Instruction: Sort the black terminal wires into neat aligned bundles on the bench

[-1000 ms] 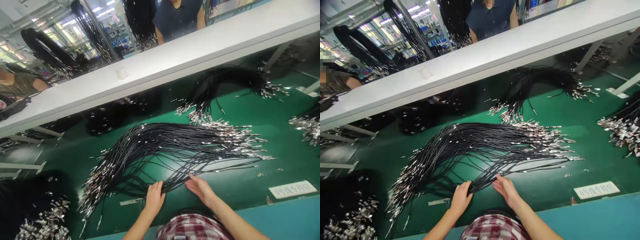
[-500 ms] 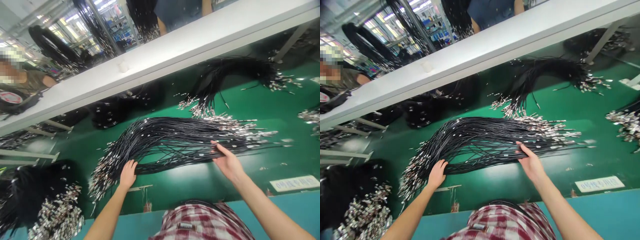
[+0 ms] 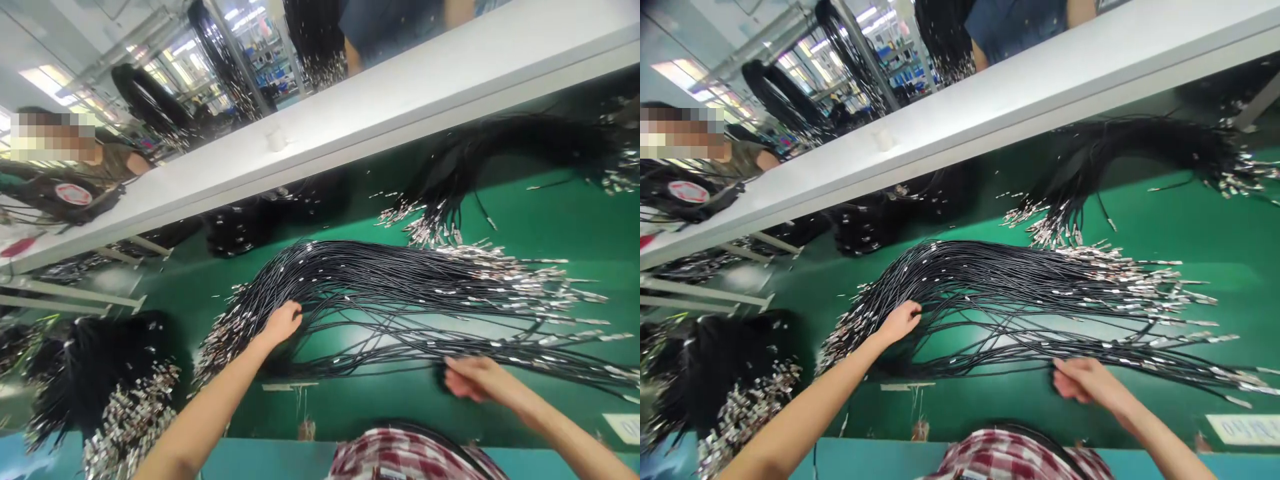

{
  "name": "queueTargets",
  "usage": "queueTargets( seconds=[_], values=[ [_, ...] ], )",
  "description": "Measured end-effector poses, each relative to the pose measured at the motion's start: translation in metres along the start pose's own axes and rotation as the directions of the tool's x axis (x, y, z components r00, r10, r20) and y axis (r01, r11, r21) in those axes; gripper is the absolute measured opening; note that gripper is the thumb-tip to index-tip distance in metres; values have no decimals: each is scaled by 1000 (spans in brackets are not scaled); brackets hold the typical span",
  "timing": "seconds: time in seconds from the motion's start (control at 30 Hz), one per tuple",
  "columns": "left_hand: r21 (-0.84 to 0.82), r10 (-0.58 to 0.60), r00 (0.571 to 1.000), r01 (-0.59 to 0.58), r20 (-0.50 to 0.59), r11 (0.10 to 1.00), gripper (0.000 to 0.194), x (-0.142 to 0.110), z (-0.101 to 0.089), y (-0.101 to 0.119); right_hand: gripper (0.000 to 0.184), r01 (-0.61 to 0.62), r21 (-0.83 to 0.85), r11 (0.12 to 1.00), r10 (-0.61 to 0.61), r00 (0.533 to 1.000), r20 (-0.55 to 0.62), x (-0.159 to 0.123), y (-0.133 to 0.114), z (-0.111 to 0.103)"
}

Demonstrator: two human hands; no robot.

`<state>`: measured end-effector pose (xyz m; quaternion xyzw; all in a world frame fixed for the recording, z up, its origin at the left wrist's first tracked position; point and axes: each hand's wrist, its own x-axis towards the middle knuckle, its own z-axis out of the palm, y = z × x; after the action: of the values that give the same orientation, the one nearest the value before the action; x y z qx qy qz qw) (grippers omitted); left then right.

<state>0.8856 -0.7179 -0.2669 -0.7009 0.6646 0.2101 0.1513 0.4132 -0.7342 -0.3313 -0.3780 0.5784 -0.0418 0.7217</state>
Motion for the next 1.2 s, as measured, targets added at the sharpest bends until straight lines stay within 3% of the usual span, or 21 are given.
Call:
queueTargets(
  seconds=[0.03, 0.07, 0.1, 0.13, 0.17, 0.23, 0.33, 0.4, 0.47, 0.6, 0.67, 0.73, 0.83, 0.93, 1.0, 1.07, 1.13, 1.2],
  values=[
    [-16, 20, 996, -21, -87, 1000, 40, 20, 1, 12, 44, 215, -135, 967, -221, 975, -28, 9, -22, 11],
    [-37, 19, 985, -26, -172, 999, 46, 38, 4, 25, 37, 407, -247, 880, -444, 888, -121, 21, -45, 24],
    [-63, -6, 969, -10, -246, 998, 52, 52, 8, 38, 32, 523, -363, 771, -611, 768, -192, 36, -67, 36],
    [-90, -50, 951, 24, -305, 996, 57, 62, 14, 50, 31, 562, -499, 660, -715, 674, -185, 52, -85, 48],
    [-113, -98, 935, 63, -340, 992, 59, 66, 20, 60, 32, 525, -624, 579, -761, 623, -181, 66, -96, 58],
    [-132, -136, 929, 95, -344, 987, 54, 58, 36, 73, 33, 392, -805, 444, -797, 584, -155, 82, -96, 72],
    [-127, -15, 958, -22, -285, 992, 44, 18, 61, 83, 32, 311, -893, 326, -788, 612, -75, 71, -53, 71],
    [-138, 51, 970, -86, -239, 987, 43, -10, 72, 87, 33, 372, -869, 326, -752, 659, 0, 52, -27, 63],
    [-170, 79, 973, -117, -215, 978, 43, -23, 73, 86, 33, 410, -836, 364, -719, 695, 27, 39, -24, 60],
    [-271, 11, 949, -101, -314, 957, 41, -12, 56, 49, 33, 537, -763, 359, -771, 631, 81, 59, -74, 93],
    [-250, -46, 946, -37, -321, 968, 37, -6, 50, 22, 34, 537, -787, 304, -741, 652, 159, 85, -104, 118],
    [-155, -90, 953, 46, -288, 987, 34, -12, 53, 4, 34, 460, -859, 224, -706, 684, 182, 111, -130, 134],
    [-35, -95, 964, 89, -249, 995, 36, -34, 68, 1, 33, 432, -890, 147, -689, 690, 222, 142, -160, 131],
    [-73, -41, 977, 26, -209, 997, 40, -52, 83, 9, 34, 476, -871, 126, -672, 687, 278, 155, -173, 115],
    [-172, -62, 975, 25, -214, 985, 45, -52, 85, 1, 36, 481, -866, 133, -666, 691, 282, 149, -165, 110],
    [-209, -121, 958, 66, -259, 976, 43, -44, 80, -25, 41, 465, -872, 155, -676, 693, 249, 130, -140, 114],
    [-104, -128, 941, 101, -312, 990, 32, -32, 66, -64, 49, 472, -869, 150, -690, 679, 249, 103, -105, 124],
    [85, -44, 960, 70, -278, 994, 22, -18, 47, -105, 50, 512, -848, 138, -687, 666, 290, 74, -69, 137]
  ],
)
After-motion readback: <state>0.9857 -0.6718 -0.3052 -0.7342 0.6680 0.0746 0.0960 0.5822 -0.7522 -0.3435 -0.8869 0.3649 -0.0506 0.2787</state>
